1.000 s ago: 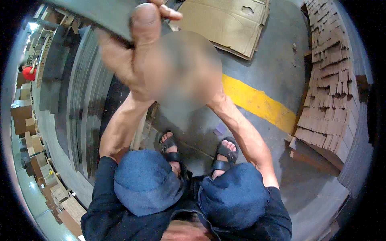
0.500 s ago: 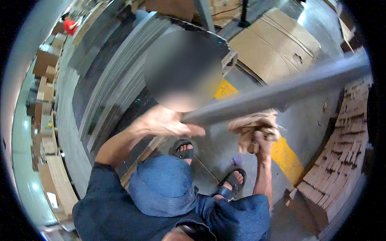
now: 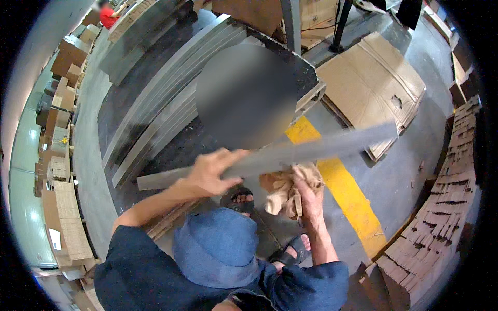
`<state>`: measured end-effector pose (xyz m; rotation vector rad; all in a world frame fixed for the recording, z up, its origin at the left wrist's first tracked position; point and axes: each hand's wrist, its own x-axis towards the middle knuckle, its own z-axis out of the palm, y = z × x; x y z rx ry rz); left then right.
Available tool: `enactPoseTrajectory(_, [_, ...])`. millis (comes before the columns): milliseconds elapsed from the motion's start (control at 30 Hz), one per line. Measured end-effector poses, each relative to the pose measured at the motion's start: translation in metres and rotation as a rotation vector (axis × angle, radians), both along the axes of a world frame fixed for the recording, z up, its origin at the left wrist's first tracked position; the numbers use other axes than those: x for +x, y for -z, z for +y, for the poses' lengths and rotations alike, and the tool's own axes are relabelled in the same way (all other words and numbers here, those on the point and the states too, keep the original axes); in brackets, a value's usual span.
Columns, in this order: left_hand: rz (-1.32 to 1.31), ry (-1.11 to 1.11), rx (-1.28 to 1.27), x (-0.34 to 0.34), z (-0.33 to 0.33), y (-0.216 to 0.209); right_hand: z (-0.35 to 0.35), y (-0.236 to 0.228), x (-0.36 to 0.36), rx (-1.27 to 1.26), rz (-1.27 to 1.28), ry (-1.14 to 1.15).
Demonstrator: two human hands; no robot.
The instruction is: The person wipes individual long grey slats with a cloth and then gathers a bundle of them together to place on a pallet.
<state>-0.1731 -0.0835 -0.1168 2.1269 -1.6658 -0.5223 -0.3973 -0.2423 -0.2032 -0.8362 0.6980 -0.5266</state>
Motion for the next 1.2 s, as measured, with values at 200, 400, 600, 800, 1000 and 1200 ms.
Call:
enactPoseTrajectory(200, [-0.249,-0.374,-0.134,0.114,0.055,-0.037,-0.002,0.025,-0.015,-0.052,0.078,-0.194])
enactPoseTrajectory(400, [-0.182,-0.537,-0.048,0.199,0.098,-0.035,0.004,0.05,-0.023,-0.214,0.143,-0.239])
enactPoseTrajectory(600, [0.082,-0.605,0.074,0.227,0.111,-0.017,0.013,0.057,-0.027,-0.09,0.154,-0.26])
enactPoseTrajectory(800, [0.317,-0.351,0.098,0.211,0.039,0.011,-0.002,0.072,-0.065,-0.98,0.208,-0.291])
enactPoseTrajectory(1000, [-0.49,-0.233,-0.033,0.253,0.095,0.023,0.007,0.053,-0.028,-0.276,0.221,-0.165])
enactPoseTrajectory(1200, [0.419,-0.131,-0.048,0.05,-0.045,0.03,-0.007,0.027,-0.055,-0.225,0.225,0.009])
